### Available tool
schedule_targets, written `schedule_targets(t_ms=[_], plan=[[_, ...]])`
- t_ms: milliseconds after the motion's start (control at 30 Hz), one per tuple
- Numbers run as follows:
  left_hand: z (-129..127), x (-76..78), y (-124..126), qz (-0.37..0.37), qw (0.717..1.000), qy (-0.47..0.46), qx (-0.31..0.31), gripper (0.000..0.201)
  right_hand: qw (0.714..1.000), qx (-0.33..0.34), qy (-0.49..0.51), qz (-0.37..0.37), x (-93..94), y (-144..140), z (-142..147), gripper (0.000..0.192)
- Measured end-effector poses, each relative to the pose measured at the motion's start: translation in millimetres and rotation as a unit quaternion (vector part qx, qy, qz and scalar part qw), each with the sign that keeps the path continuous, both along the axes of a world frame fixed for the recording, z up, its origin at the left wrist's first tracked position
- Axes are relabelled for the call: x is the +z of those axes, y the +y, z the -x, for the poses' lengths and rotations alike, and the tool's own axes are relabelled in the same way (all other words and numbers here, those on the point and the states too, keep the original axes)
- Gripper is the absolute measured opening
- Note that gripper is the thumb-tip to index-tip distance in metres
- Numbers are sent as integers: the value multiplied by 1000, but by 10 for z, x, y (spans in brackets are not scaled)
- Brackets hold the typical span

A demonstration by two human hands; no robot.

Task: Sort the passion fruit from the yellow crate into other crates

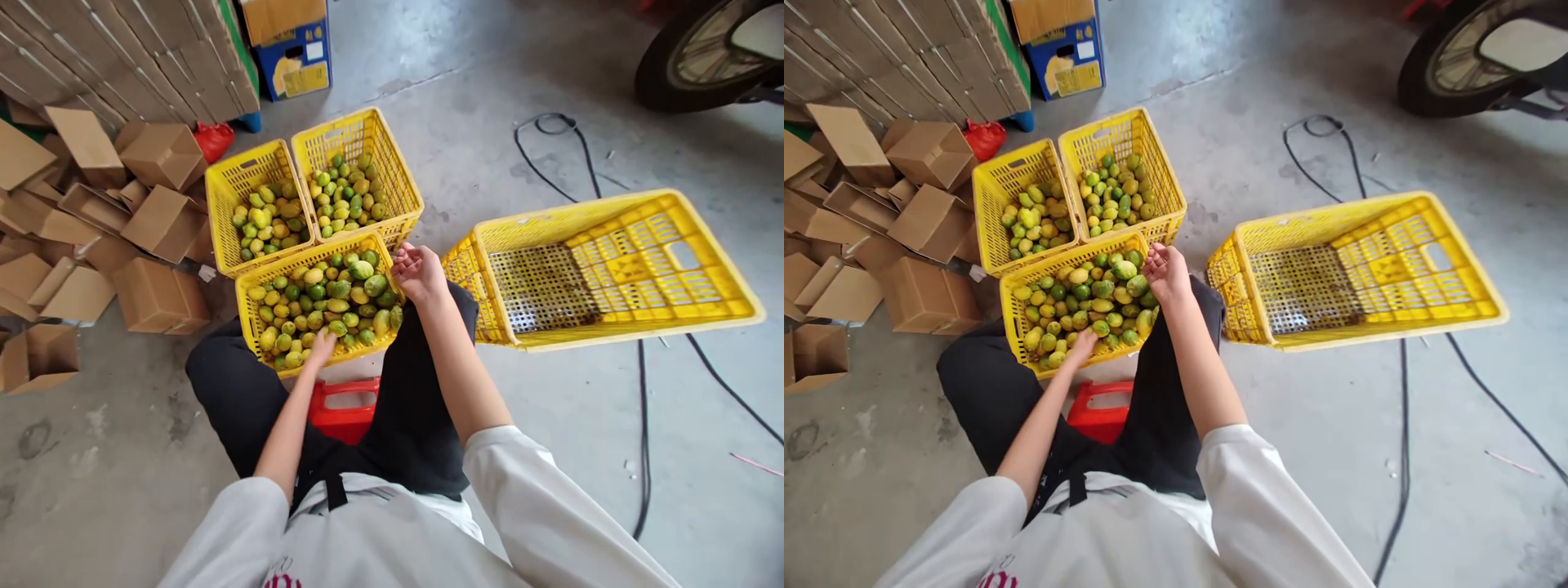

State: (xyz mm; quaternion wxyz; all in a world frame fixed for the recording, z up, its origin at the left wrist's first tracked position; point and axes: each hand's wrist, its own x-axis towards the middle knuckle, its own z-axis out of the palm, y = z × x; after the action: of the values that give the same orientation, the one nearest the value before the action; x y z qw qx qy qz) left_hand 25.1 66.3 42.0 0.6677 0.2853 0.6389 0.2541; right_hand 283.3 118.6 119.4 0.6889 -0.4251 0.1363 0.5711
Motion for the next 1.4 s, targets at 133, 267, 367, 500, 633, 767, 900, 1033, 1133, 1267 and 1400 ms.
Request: schedule_targets(t_ms=[133, 267, 367, 500, 633, 767, 900, 1033, 1133, 1267, 1400], plan=[[-183, -349, -535, -24, 973, 196, -115, 22, 1000, 14, -10, 8, -8, -34, -4, 20], [-107, -480, -441, -58, 927, 312, -202, 58, 1000, 13, -28, 5, -45, -13, 9, 15], [-47, -576, -280, -105, 902, 335, -253, 71, 999, 20, -49, 9, -88, -12, 37, 14], [-25, -720, -130, -162, 885, 323, -295, 61, 989, 60, -125, 44, -179, -1, 69, 10], [12, -832, -70, -176, 882, 311, -307, 45, 908, 181, -355, 131, -337, 192, 74, 10], [48, -867, -139, -133, 893, 315, -294, 31, 823, 279, -468, 161, -531, 346, 213, 11], [94, -814, -301, -89, 906, 312, -272, 31, 692, 405, -568, 184, -727, 138, 514, 52], [146, -736, -422, -81, 918, 296, -253, 37, 569, 470, -641, 211, -906, -83, 650, 70], [165, -686, -454, -86, 925, 273, -251, 45, 499, 498, -672, 227, -972, -88, 629, 67], [135, -645, -435, -86, 926, 259, -260, 45, 445, 519, -689, 241, -999, -66, 584, 67], [63, -615, -410, -72, 920, 287, -259, 56, 433, 526, -695, 231, -1015, -86, 606, 63]])
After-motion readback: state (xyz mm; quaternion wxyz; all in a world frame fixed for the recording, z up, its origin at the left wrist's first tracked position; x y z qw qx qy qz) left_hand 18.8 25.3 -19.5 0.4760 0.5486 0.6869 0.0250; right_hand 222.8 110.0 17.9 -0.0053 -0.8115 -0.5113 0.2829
